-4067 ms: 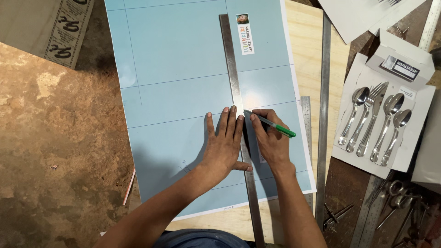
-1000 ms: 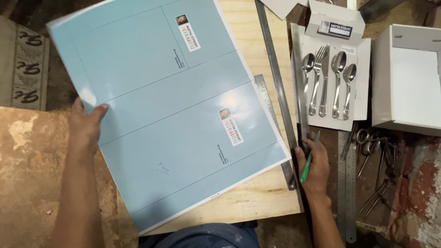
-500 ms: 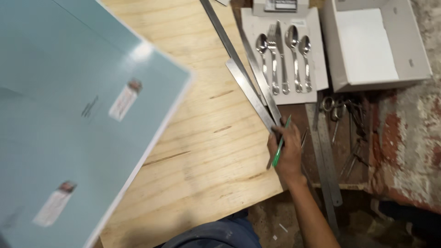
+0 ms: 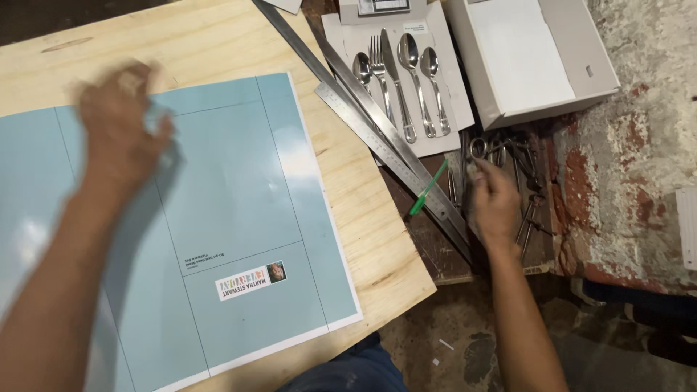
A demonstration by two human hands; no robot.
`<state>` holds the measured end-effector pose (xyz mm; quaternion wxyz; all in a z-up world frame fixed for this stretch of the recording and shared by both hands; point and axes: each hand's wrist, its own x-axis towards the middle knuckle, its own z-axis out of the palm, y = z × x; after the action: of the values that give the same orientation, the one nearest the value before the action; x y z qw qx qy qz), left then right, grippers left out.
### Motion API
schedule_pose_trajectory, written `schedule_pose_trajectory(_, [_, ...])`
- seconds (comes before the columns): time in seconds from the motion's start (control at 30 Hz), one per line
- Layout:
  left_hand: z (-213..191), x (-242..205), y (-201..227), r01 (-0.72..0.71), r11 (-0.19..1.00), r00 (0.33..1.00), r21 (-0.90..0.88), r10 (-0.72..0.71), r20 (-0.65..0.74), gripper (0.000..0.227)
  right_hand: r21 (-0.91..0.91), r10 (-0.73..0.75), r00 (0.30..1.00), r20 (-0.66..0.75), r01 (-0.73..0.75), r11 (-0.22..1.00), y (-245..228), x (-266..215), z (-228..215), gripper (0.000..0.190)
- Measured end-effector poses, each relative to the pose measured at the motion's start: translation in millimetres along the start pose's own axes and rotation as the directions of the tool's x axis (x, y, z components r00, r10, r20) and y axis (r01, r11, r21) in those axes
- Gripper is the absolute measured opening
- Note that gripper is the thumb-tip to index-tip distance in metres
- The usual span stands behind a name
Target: The person uses a metal ruler and a pencil to mark measurements on a blue sheet, then uses a divider to scribe points on a board.
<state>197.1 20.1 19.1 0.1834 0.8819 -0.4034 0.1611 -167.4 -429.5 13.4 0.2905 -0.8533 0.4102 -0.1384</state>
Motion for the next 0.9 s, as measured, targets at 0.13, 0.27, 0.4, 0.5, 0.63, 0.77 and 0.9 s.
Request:
schedule_pose_trajectory(0.13, [7.9, -45.3, 92.2, 0.013, 0.922, 1.0, -0.388, -0.002, 0.028, 0.052, -0.207, -0.059, 0.998, -0.024, 0.053, 0.977, 14.0, 10.5, 5.8, 0.048])
schedule_pose_trajectory(0.27, [-4.3, -98.5, 159.0, 0.026, 0.925, 0.986, -0.379, 0.039, 0.164, 0.051, -0.309, -0.257, 0.967, 0.003, 0.245, 0.919, 26.9, 13.5, 14.5, 0.034])
schedule_pose_trajectory(0.4, [-22.9, -140.0, 192.0, 0.062, 0.977, 0.917, -0.205, 0.025, 0.399, 0.072, -0.237, -0.113, 0.991, 0.068, 0.126, 0.963, 48.7, 12.8, -6.0, 0.031])
schedule_pose_trajectory(0.5, [-23.9, -169.1, 206.3, 0.098, 0.978, 0.891, -0.185, -0.003, 0.455, 0.11, -0.097, 0.023, 0.993, -0.118, -0.034, 0.995, 81.2, 8.8, -40.1, 0.032])
schedule_pose_trajectory(0.63, [-9.9, -184.1, 208.8, 0.122, 0.987, 0.888, -0.105, -0.061, 0.456, 0.119, -0.127, 0.07, 0.954, -0.292, -0.111, 0.986, 128.7, -2.9, -63.3, 0.034])
schedule_pose_trajectory(0.77, [12.8, -170.5, 210.3, 0.18, 0.975, 0.895, -0.133, -0.106, 0.433, 0.12, -0.401, -0.191, 0.965, -0.182, 0.105, 0.91, 153.0, -16.8, -54.8, 0.043])
schedule_pose_trajectory(0.9, [22.3, -147.2, 216.0, 0.224, 0.968, 0.857, -0.111, -0.141, 0.496, 0.123, -0.386, -0.209, 0.964, -0.162, 0.133, 0.913, 131.9, -39.2, -43.8, 0.041])
